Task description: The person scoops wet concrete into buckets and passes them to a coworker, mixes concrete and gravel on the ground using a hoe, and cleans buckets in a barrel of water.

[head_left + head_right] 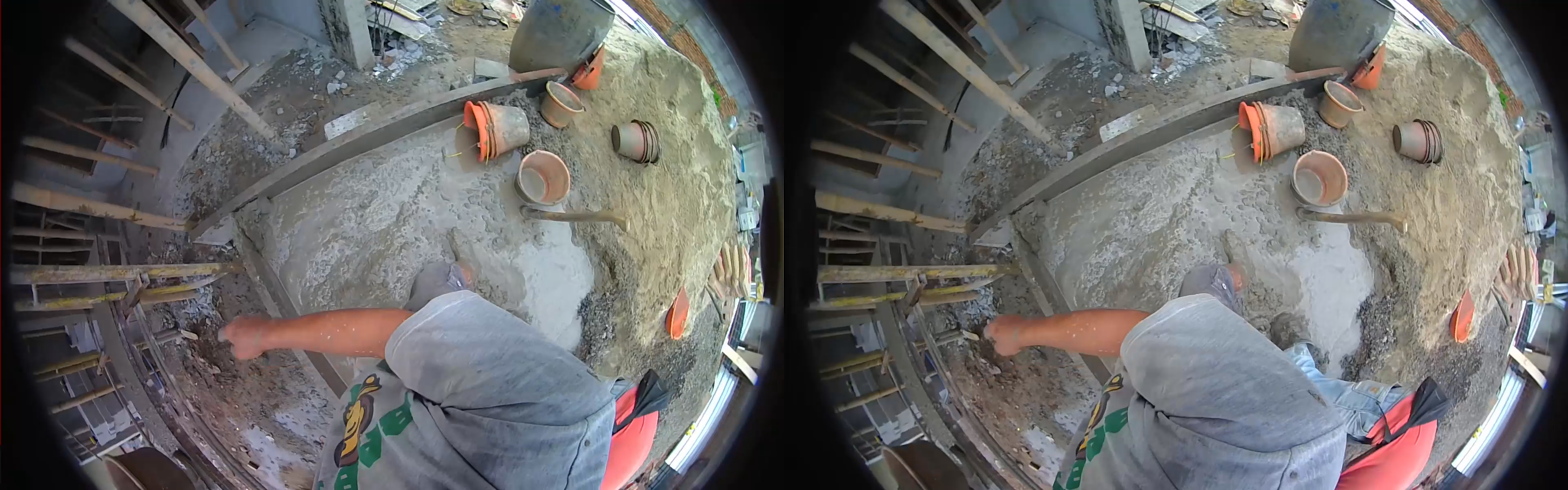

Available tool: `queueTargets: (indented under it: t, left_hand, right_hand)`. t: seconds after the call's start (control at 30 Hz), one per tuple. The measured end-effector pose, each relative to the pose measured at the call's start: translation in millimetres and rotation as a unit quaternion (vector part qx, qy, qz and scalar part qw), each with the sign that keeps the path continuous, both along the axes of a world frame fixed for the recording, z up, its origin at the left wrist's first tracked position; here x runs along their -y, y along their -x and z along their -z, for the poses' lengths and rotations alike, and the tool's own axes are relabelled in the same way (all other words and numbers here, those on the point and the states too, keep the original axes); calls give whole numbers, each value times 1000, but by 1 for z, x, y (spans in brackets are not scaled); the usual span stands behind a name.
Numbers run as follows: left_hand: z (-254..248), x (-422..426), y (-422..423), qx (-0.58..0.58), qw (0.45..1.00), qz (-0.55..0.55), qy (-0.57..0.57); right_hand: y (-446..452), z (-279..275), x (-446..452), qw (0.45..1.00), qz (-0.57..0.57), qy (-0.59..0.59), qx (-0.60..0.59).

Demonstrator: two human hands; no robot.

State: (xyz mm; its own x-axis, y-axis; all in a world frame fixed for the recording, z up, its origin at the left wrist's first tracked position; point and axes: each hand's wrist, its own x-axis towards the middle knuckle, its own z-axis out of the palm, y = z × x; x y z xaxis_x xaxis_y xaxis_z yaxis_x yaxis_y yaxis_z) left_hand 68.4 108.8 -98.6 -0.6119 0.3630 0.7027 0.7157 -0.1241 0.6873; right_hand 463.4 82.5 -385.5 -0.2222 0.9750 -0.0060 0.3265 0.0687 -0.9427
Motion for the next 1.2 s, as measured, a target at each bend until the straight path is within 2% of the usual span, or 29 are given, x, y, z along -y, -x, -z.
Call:
queueTargets:
  t: [0.03,0.07,0.1,0.13,0.17,0.2,0.23,0.27,0.3,0.33,0.37,0.43,0.5,0.53,0.57,0.6,0.63,0.67,0.73,0.8,0.87,0.97,1.0,1.03,1.1,1.13,1.17,1.2]
  left_hand:
    - [43,-3,-35,12,999,15,35]
    - [90,-6,-75,39,993,48,99]
    - [142,-7,-120,71,974,96,194]
    - [197,-2,-173,99,938,157,294]
    - [249,14,-237,106,883,251,383]
    - [318,10,-264,12,814,345,466]
    - [351,44,-347,-27,769,406,493]
    - [390,68,-409,-25,702,491,515]
    - [406,104,-483,-22,647,513,564]
    - [420,134,-545,-48,566,548,614]
    - [436,161,-600,-53,484,580,653]
    - [478,200,-698,-135,367,652,650]
    - [555,228,-790,-158,264,672,674]
    - [598,248,-835,-157,254,672,677]
    - [646,270,-878,-156,246,669,684]
    - [701,296,-911,-192,269,655,680]
    - [752,328,-938,-183,319,659,656]
    - [758,359,-972,-82,291,632,714]
    - [764,404,-1020,-89,240,610,750]
    - [791,447,-1041,-8,306,597,741]
    - [816,438,-1047,22,221,584,781]
    - [826,401,-1023,166,136,578,787]
    - [818,383,-1014,194,131,578,782]
    - [804,366,-1000,222,125,578,776]
    - [782,331,-983,243,122,581,767]
    - [774,317,-973,239,127,579,769]
    - [769,304,-964,237,131,577,770]
    - [767,293,-956,242,163,598,747]
  right_hand:
    - [-60,43,22,991,51,125,-9]
    - [-104,114,41,965,152,202,68]
    - [-167,132,87,906,278,319,13]
    - [-219,161,130,876,338,334,77]
    - [-267,201,170,822,398,407,36]
    - [-311,235,212,793,440,416,65]
    - [-353,251,255,753,483,442,67]
    - [-393,300,299,741,487,450,105]
    - [-427,317,343,696,544,457,100]
    - [-461,306,381,657,578,474,98]
    - [-492,345,427,620,612,481,97]
    - [-551,360,497,560,668,477,113]
    - [-607,362,544,487,717,476,151]
    - [-628,366,562,463,733,466,176]
    - [-651,399,597,442,737,461,223]
    - [-678,396,610,427,711,500,249]
    - [-702,424,643,431,698,488,297]
    - [-729,438,664,437,693,468,330]
    - [-777,464,689,467,669,460,351]
    - [-819,500,711,502,622,468,377]
    - [-840,526,709,540,649,468,262]
    - [-824,493,644,529,597,532,284]
    - [-821,486,634,534,588,548,262]
    - [-817,477,627,545,578,581,178]
    - [-803,449,606,523,550,650,-42]
    - [-777,415,563,572,570,583,-91]
    - [-757,411,547,555,578,586,-121]
    - [-737,413,531,558,568,586,-152]
